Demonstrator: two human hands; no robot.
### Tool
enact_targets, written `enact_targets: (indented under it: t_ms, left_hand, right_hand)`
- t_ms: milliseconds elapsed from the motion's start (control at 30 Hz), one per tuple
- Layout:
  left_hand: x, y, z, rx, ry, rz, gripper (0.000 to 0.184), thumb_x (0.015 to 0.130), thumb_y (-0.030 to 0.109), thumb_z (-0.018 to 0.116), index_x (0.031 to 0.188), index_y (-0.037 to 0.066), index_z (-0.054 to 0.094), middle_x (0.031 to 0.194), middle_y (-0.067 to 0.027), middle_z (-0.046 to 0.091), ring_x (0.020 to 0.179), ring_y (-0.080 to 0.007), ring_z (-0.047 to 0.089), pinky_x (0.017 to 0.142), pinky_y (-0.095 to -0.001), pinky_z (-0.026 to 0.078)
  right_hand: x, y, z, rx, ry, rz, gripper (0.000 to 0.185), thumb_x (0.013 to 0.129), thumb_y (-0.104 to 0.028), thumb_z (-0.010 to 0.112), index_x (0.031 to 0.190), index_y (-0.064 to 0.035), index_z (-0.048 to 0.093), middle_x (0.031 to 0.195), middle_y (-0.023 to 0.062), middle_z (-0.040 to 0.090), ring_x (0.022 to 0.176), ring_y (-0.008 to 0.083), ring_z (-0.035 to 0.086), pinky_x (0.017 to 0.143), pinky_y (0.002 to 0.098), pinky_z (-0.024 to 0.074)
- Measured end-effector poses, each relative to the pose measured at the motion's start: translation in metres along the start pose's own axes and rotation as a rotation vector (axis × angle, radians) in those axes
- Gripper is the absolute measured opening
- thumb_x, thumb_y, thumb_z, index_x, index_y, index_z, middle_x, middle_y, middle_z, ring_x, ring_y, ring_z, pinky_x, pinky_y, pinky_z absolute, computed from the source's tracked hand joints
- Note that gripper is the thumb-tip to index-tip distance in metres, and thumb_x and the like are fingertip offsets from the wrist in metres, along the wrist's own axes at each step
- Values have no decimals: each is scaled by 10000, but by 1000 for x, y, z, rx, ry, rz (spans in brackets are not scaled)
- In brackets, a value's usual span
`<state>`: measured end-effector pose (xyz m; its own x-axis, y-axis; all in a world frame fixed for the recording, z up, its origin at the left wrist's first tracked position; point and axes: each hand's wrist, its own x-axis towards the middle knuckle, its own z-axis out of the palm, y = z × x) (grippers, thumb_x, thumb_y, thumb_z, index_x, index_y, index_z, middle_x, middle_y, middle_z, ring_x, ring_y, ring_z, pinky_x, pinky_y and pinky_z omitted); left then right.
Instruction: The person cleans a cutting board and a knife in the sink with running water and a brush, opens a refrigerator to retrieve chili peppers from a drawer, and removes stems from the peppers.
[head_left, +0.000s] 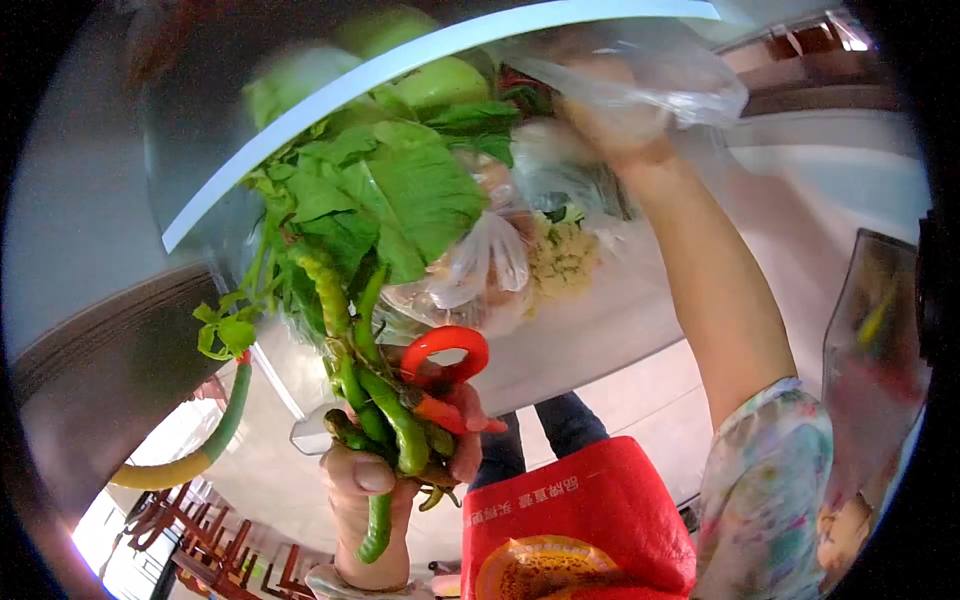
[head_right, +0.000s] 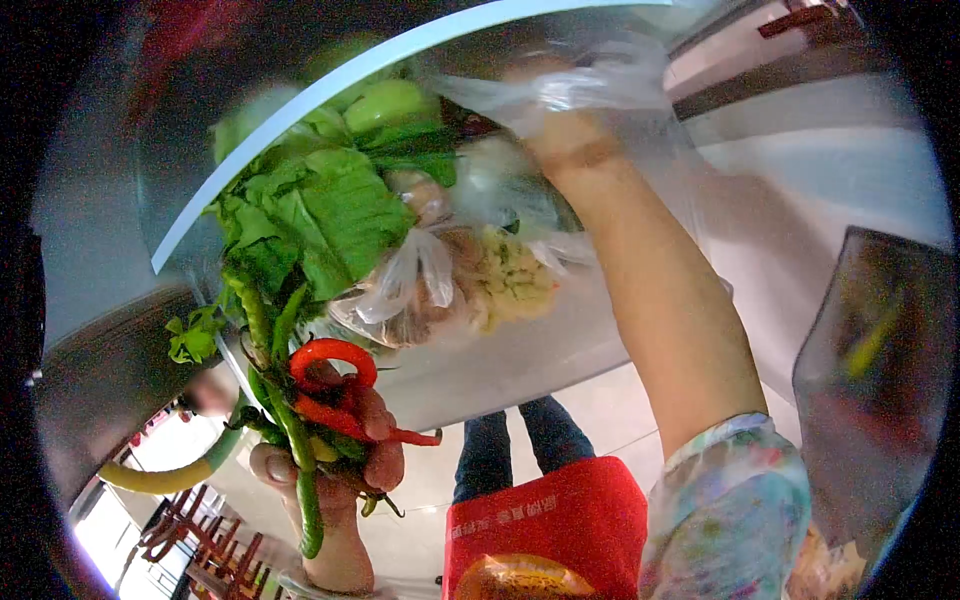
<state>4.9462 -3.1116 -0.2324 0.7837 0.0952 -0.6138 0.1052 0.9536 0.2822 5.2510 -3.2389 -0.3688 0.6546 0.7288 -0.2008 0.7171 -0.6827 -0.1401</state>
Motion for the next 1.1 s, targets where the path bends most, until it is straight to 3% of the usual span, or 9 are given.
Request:
enact_targets:
  t_ms: [33,267,767,1100]
  left_hand:
    - [1,-1,-2,-82,-64,10,776,472,247,686,1167,-26,474,904,-244,568,587,-288,579,798,-420,471]
    - [-1,0,-2,-71,-26,-27,770,471,226,683,1165,-29,471,914,-246,567,607,-288,580,794,-412,470]
    - [0,-2,-12,-68,-3,-60,758,468,179,677,1162,-35,463,935,-250,564,648,-289,581,785,-394,468]
    - [-5,6,-12,-116,-22,-146,750,459,132,670,1157,-39,456,960,-252,559,696,-289,579,760,-374,464]
  right_hand:
    - [7,-4,3,-5,0,-7,341,813,-253,567,1096,-63,565,1115,144,574,1049,277,536,887,377,414]
    - [41,-19,20,-22,-15,-19,324,807,-240,566,1078,-63,574,1099,145,580,1037,282,542,875,380,420]
    - [36,22,-9,-78,33,19,289,795,-213,564,1040,-62,592,1065,147,593,1010,292,555,848,389,433]
    - [130,-24,4,-88,33,-36,267,786,-194,563,1014,-62,605,1042,149,602,992,299,564,830,394,442]
